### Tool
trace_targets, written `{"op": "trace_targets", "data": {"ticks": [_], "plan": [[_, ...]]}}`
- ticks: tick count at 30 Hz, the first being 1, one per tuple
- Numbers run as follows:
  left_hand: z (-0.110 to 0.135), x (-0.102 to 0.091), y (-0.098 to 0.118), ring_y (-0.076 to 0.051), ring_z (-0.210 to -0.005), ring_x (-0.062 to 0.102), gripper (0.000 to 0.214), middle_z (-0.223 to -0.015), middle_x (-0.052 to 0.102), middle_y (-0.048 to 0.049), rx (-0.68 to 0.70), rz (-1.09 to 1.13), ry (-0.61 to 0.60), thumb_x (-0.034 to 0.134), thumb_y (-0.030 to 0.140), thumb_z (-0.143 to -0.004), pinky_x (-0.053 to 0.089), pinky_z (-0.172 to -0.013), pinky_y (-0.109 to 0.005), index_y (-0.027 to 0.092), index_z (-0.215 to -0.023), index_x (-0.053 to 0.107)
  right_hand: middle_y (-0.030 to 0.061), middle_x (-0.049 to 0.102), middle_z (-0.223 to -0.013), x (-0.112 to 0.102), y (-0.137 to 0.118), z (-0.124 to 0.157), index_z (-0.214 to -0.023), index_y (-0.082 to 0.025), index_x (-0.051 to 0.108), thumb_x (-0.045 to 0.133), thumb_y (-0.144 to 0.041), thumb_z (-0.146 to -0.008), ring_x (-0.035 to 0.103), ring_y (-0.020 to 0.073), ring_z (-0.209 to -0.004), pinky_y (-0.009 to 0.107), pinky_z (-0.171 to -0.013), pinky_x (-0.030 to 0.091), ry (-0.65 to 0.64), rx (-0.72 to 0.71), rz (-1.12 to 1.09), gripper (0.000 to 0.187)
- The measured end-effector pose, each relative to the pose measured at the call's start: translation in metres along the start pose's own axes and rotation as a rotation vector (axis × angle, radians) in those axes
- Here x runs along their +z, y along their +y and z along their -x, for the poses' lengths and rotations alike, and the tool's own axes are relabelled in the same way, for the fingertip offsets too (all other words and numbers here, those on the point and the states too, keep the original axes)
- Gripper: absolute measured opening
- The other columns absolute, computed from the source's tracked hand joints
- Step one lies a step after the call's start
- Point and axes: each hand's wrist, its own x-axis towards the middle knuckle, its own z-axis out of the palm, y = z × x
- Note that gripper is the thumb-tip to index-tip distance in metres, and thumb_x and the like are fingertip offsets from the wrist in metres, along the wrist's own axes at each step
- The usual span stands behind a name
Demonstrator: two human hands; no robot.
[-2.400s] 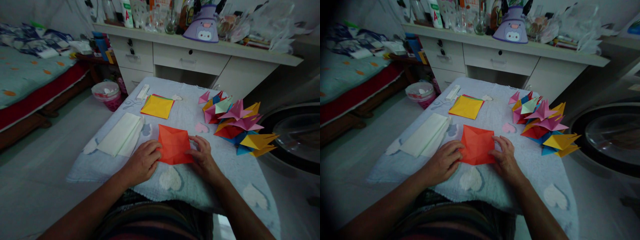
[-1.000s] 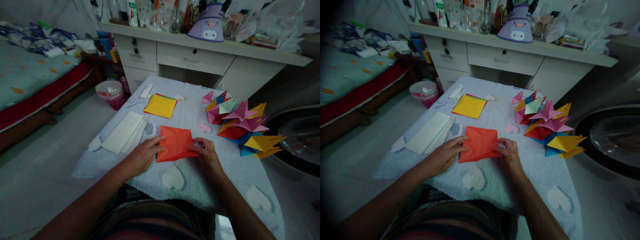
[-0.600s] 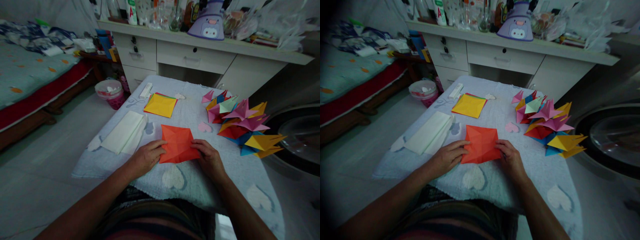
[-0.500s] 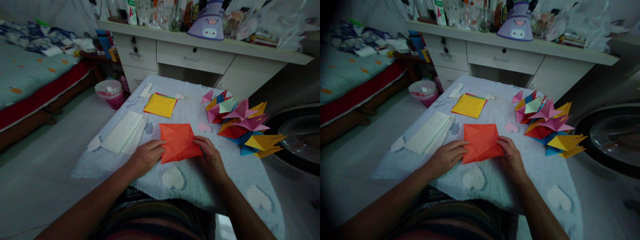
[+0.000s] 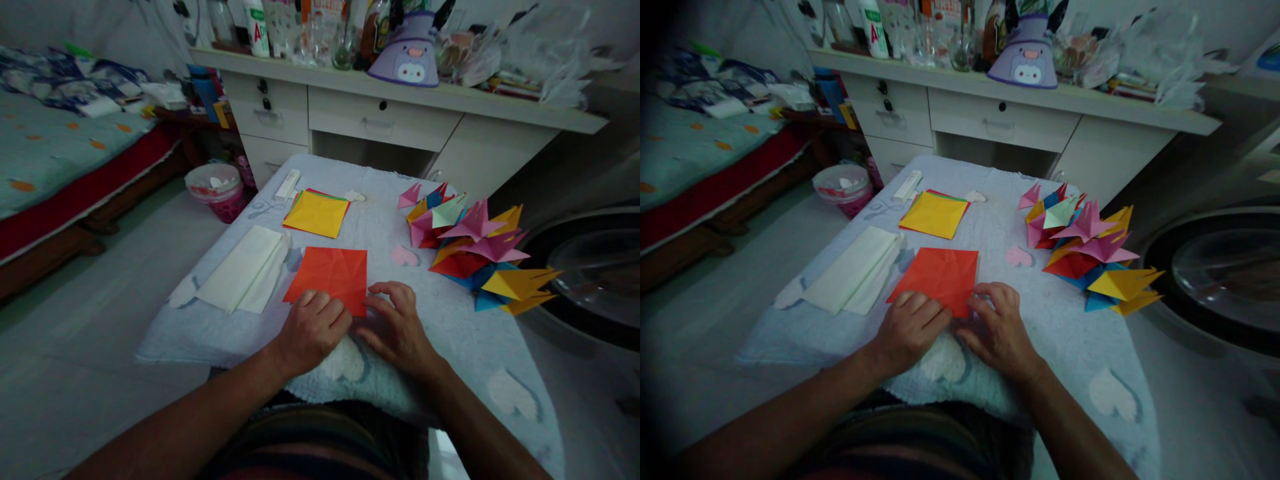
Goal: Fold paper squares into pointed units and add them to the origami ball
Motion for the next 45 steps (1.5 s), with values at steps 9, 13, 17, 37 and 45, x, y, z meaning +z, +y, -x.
{"op": "trace_targets", "data": {"ticks": [9, 13, 17, 37, 45], "plan": [[0.001, 0.006, 0.0, -0.022, -0.093, 0.054, 0.01, -0.102, 0.066, -0.0045, -0.129, 0.119, -0.105, 0.059, 0.021, -0.091, 0.039, -0.086, -0.04, 0.02, -0.099, 0.064, 0.0059, 0.059, -0.104, 0.005, 0.01, 0.006, -0.089, -0.024, 0.065, 0.057, -0.012, -0.089, 0.05, 0.024, -0.098, 0.041, -0.082, 0.041, 0.038, 0.051, 0.139, 0.014], [0.013, 0.006, -0.014, -0.019, -0.09, 0.057, 0.011, -0.095, 0.068, -0.0033, -0.129, 0.204, -0.14, 0.054, 0.016, -0.093, 0.041, -0.089, -0.039, 0.019, -0.094, 0.065, 0.0063, 0.062, -0.102, 0.0, 0.015, 0.01, -0.087, -0.025, 0.069, 0.058, -0.012, -0.086, 0.051, 0.0258, -0.097, 0.042, -0.081, 0.041, -0.079, 0.16, 0.169, 0.017], [0.02, 0.008, -0.014, -0.018, -0.089, 0.059, 0.015, -0.09, 0.068, -0.0038, -0.051, 0.257, -0.14, 0.05, 0.017, -0.096, 0.043, -0.088, -0.038, 0.018, -0.091, 0.065, 0.007, 0.064, -0.103, -0.004, 0.012, 0.014, -0.09, -0.026, 0.071, 0.057, -0.015, -0.085, 0.053, 0.0265, -0.097, 0.044, -0.083, 0.042, -0.118, 0.261, 0.138, 0.018], [0.01, 0.008, -0.013, -0.018, -0.086, 0.063, 0.006, -0.089, 0.069, -0.0046, -0.304, 0.575, -0.212, 0.061, 0.018, -0.087, 0.05, -0.079, -0.032, 0.018, -0.09, 0.066, 0.0066, 0.061, -0.103, 0.009, 0.019, 0.025, -0.085, -0.028, 0.073, 0.061, -0.018, -0.083, 0.054, 0.0267, -0.1, 0.048, -0.087, 0.047, 0.015, 0.405, -0.019, 0.015], [-0.001, 0.004, -0.024, -0.018, -0.081, 0.063, 0.01, -0.08, 0.069, -0.0016, -0.422, 0.692, -0.288, 0.062, 0.021, -0.088, 0.047, -0.076, -0.03, 0.019, -0.08, 0.067, 0.0063, 0.063, -0.101, 0.005, 0.018, 0.018, -0.077, -0.025, 0.069, 0.06, -0.02, -0.082, 0.054, 0.0257, -0.099, 0.048, -0.087, 0.044, -0.04, 0.507, -0.059, 0.012]]}}
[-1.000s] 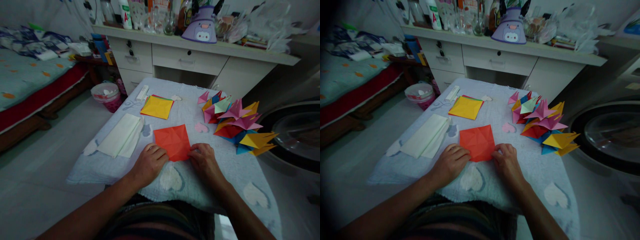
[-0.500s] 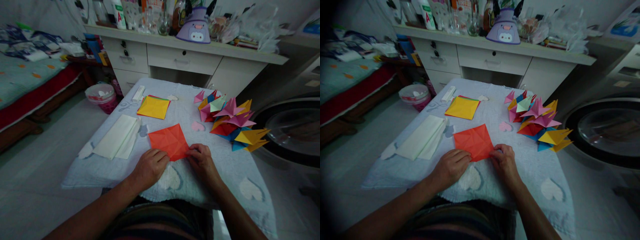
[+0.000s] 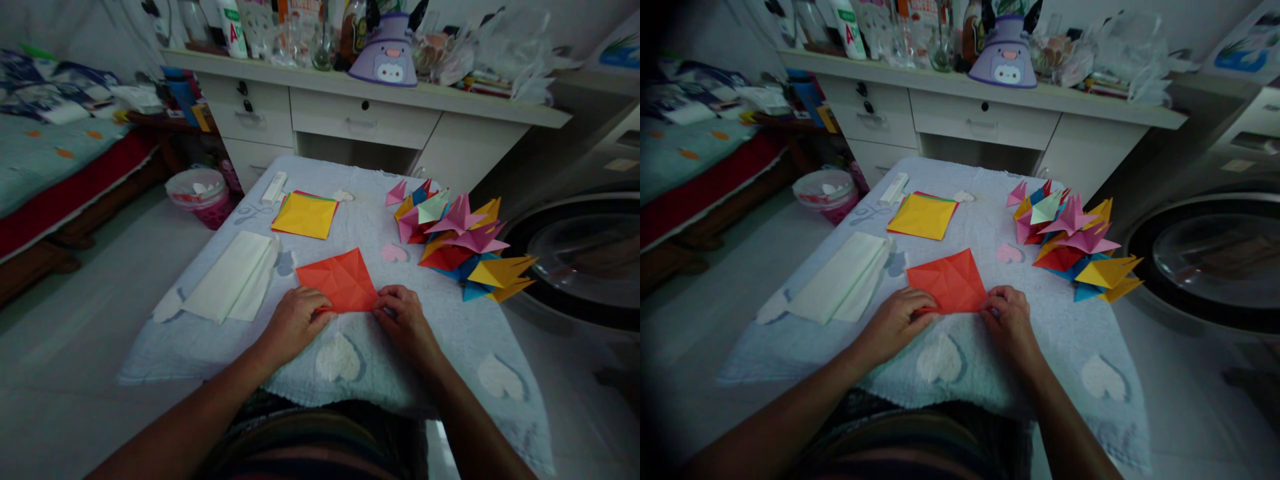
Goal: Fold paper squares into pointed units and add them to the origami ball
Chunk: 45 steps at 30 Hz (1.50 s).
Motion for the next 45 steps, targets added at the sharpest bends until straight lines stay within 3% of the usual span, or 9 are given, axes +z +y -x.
{"op": "trace_targets", "data": {"ticks": [5, 13, 17, 20, 30, 37, 45], "plan": [[-0.004, 0.001, 0.001, -0.018, -0.08, 0.065, 0.004, -0.08, 0.072, -0.0002, -0.071, -0.056, 0.014, 0.065, 0.018, -0.084, 0.046, -0.075, -0.031, 0.02, -0.082, 0.068, 0.0059, 0.062, -0.101, -0.002, -0.004, -0.002, -0.074, -0.024, 0.067, 0.061, -0.019, -0.079, 0.053, 0.0257, -0.099, 0.047, -0.088, 0.043, -0.021, 0.071, -0.013, 0.01], [-0.011, 0.003, 0.002, -0.018, -0.079, 0.067, 0.008, -0.087, 0.073, -0.0018, -0.162, -0.108, 0.051, 0.066, 0.021, -0.083, 0.048, -0.07, -0.029, 0.02, -0.091, 0.065, 0.0066, 0.062, -0.099, 0.0, -0.007, -0.001, -0.073, -0.024, 0.067, 0.061, -0.02, -0.082, 0.054, 0.0254, -0.097, 0.046, -0.086, 0.043, 0.003, 0.059, -0.006, 0.011], [-0.012, 0.004, 0.001, -0.016, -0.069, 0.063, 0.005, -0.077, 0.068, 0.0, -0.19, -0.171, 0.073, 0.064, 0.023, -0.084, 0.042, -0.062, -0.026, 0.019, -0.083, 0.061, 0.0074, 0.061, -0.101, 0.003, -0.008, 0.0, -0.071, -0.023, 0.066, 0.063, -0.019, -0.08, 0.053, 0.0265, -0.097, 0.048, -0.087, 0.044, 0.04, 0.066, 0.004, 0.01], [-0.011, 0.006, -0.002, -0.015, -0.061, 0.056, 0.015, -0.065, 0.06, 0.0019, -0.192, -0.254, 0.092, 0.061, 0.025, -0.085, 0.034, -0.057, -0.026, 0.019, -0.073, 0.056, 0.0078, 0.061, -0.101, 0.005, -0.008, 0.0, -0.071, -0.023, 0.066, 0.064, -0.018, -0.078, 0.053, 0.0271, -0.097, 0.048, -0.086, 0.044, 0.053, 0.068, 0.012, 0.009], [0.007, 0.006, 0.001, -0.021, -0.082, 0.057, 0.009, -0.079, 0.062, -0.0021, -0.081, -0.228, 0.075, 0.059, 0.022, -0.087, 0.039, -0.074, -0.033, 0.019, -0.078, 0.06, 0.0084, 0.06, -0.103, 0.004, -0.007, 0.0, -0.072, -0.023, 0.066, 0.063, -0.021, -0.079, 0.053, 0.0271, -0.096, 0.048, -0.084, 0.044, 0.038, 0.077, 0.037, 0.008], [0.005, 0.006, -0.001, -0.019, -0.072, 0.056, 0.02, -0.073, 0.061, -0.0016, -0.209, -0.265, 0.063, 0.053, 0.024, -0.091, 0.038, -0.067, -0.031, 0.019, -0.072, 0.055, 0.0093, 0.061, -0.103, 0.004, -0.007, 0.0, -0.073, -0.022, 0.067, 0.062, -0.021, -0.079, 0.053, 0.0274, -0.098, 0.048, -0.086, 0.044, 0.026, 0.082, 0.04, 0.008], [-0.007, 0.005, 0.005, -0.022, -0.08, 0.059, 0.021, -0.08, 0.065, -0.0052, -0.301, -0.433, 0.011, 0.049, 0.027, -0.094, 0.041, -0.076, -0.034, 0.018, -0.077, 0.058, 0.0095, 0.061, -0.105, 0.003, -0.009, 0.0, -0.075, -0.02, 0.067, 0.06, -0.022, -0.082, 0.053, 0.0268, -0.099, 0.045, -0.089, 0.042, 0.007, 0.116, 0.07, 0.01]]}}
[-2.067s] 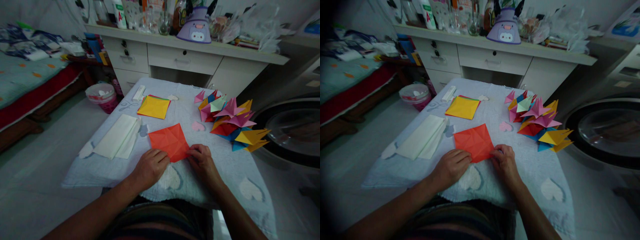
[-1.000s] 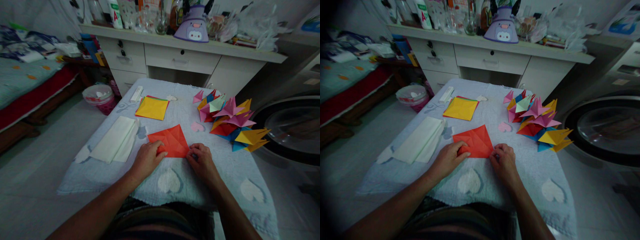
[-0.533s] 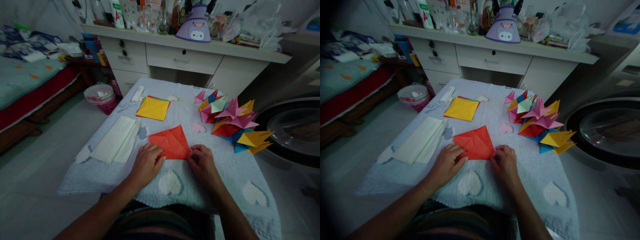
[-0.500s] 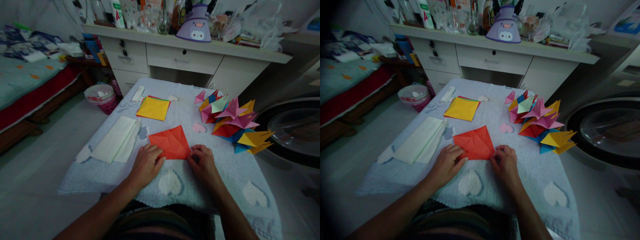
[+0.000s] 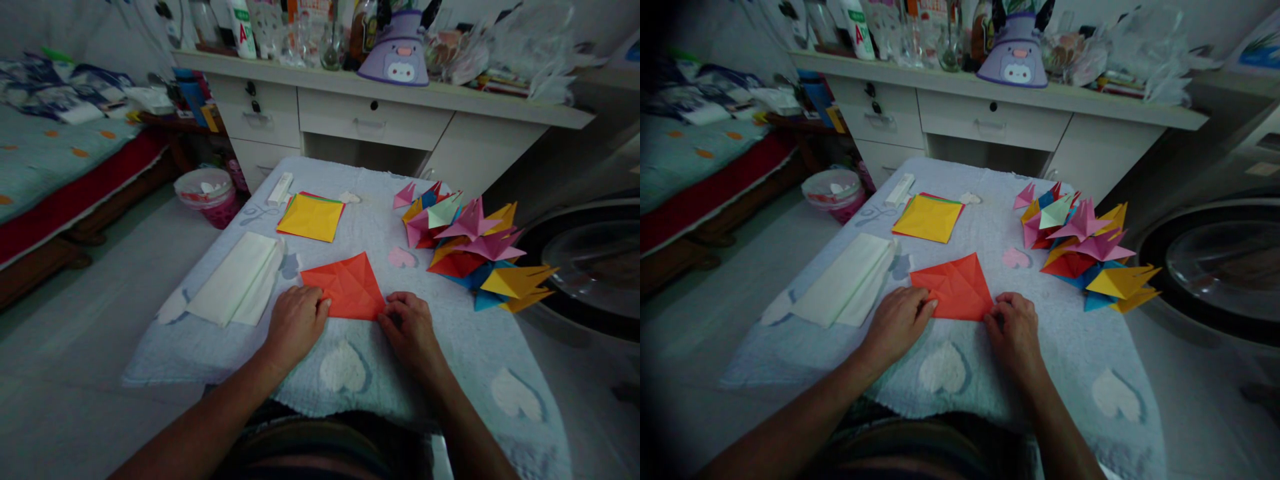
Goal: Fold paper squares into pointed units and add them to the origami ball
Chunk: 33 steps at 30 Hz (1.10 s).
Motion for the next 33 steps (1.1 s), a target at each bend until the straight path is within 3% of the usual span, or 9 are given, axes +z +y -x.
{"op": "trace_targets", "data": {"ticks": [15, 24, 33], "plan": [[-0.005, 0.003, 0.002, -0.024, -0.09, 0.057, 0.018, -0.092, 0.061, -0.0091, -0.023, -0.092, 0.044, 0.052, 0.028, -0.091, 0.046, -0.084, -0.039, 0.017, -0.084, 0.064, 0.0102, 0.062, -0.103, 0.002, 0.002, -0.001, -0.071, -0.02, 0.065, 0.062, -0.024, -0.081, 0.054, 0.0274, -0.096, 0.046, -0.087, 0.043, 0.026, -0.002, -0.009, 0.011], [-0.006, 0.008, -0.001, -0.024, -0.087, 0.057, 0.015, -0.088, 0.059, -0.0073, -0.037, -0.085, 0.062, 0.055, 0.028, -0.089, 0.046, -0.081, -0.039, 0.019, -0.078, 0.059, 0.0097, 0.062, -0.103, 0.002, 0.003, 0.0, -0.071, -0.021, 0.064, 0.06, -0.024, -0.082, 0.055, 0.0267, -0.097, 0.047, -0.089, 0.042, 0.018, -0.011, 0.005, 0.012], [-0.002, 0.011, -0.001, -0.025, -0.092, 0.053, 0.014, -0.094, 0.058, -0.0064, -0.012, -0.029, 0.21, 0.063, 0.023, -0.085, 0.046, -0.083, -0.04, 0.017, -0.094, 0.055, 0.01, 0.062, -0.105, 0.001, 0.0, 0.0, -0.072, -0.02, 0.065, 0.061, -0.025, -0.081, 0.054, 0.0271, -0.099, 0.046, -0.09, 0.042, 0.007, 0.018, 0.007, 0.011]]}}
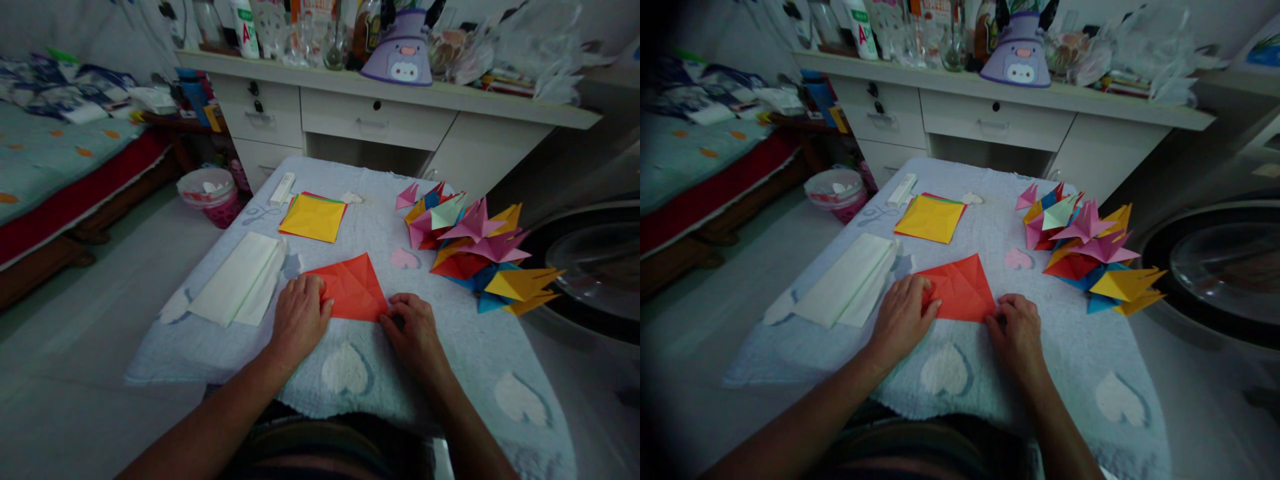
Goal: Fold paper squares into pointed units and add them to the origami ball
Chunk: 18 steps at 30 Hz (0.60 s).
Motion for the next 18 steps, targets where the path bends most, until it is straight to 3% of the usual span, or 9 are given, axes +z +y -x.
{"op": "trace_targets", "data": {"ticks": [3, 7, 13, 15, 18], "plan": [[0.001, 0.002, -0.001, -0.023, -0.089, 0.052, 0.003, -0.094, 0.059, -0.0052, 0.113, -0.014, 0.0, 0.06, 0.018, -0.087, 0.046, -0.08, -0.037, 0.02, -0.089, 0.06, 0.0099, 0.062, -0.105, 0.0, -0.001, 0.0, -0.071, -0.02, 0.065, 0.061, -0.024, -0.081, 0.054, 0.0267, -0.099, 0.046, -0.091, 0.042, -0.004, 0.002, 0.002, 0.011], [0.0, 0.005, -0.002, -0.02, -0.09, 0.054, 0.013, -0.095, 0.062, -0.0033, 0.363, 0.011, -0.101, 0.055, 0.013, -0.091, 0.046, -0.079, -0.034, 0.021, -0.092, 0.065, 0.0091, 0.062, -0.105, 0.0, -0.001, 0.0, -0.071, -0.021, 0.065, 0.062, -0.024, -0.081, 0.054, 0.0263, -0.099, 0.045, -0.09, 0.042, -0.002, 0.009, 0.005, 0.011], [0.008, -0.002, 0.004, -0.024, -0.1, 0.054, 0.027, -0.111, 0.063, -0.0076, 0.46, -0.093, -0.255, 0.049, 0.013, -0.093, 0.048, -0.086, -0.038, 0.022, -0.114, 0.063, 0.0085, 0.062, -0.104, -0.001, -0.003, -0.001, -0.07, -0.021, 0.065, 0.063, -0.023, -0.08, 0.054, 0.0263, -0.098, 0.044, -0.087, 0.043, 0.013, 0.001, -0.004, 0.01], [0.015, -0.004, 0.008, -0.027, -0.108, 0.051, 0.037, -0.121, 0.059, -0.0085, 0.466, -0.11, -0.242, 0.051, 0.017, -0.093, 0.047, -0.089, -0.041, 0.027, -0.129, 0.055, 0.0084, 0.062, -0.104, -0.001, -0.004, -0.001, -0.07, -0.021, 0.065, 0.063, -0.023, -0.08, 0.053, 0.0262, -0.098, 0.044, -0.088, 0.043, 0.02, -0.004, -0.004, 0.011], [0.024, -0.008, 0.014, -0.033, -0.119, 0.045, 0.048, -0.132, 0.052, -0.0094, 0.463, -0.088, -0.228, 0.059, 0.043, -0.09, 0.044, -0.096, -0.048, 0.035, -0.137, 0.048, 0.0081, 0.062, -0.103, -0.001, -0.004, -0.001, -0.07, -0.021, 0.065, 0.063, -0.022, -0.08, 0.053, 0.0259, -0.098, 0.044, -0.089, 0.042, 0.02, -0.011, -0.002, 0.01]]}}
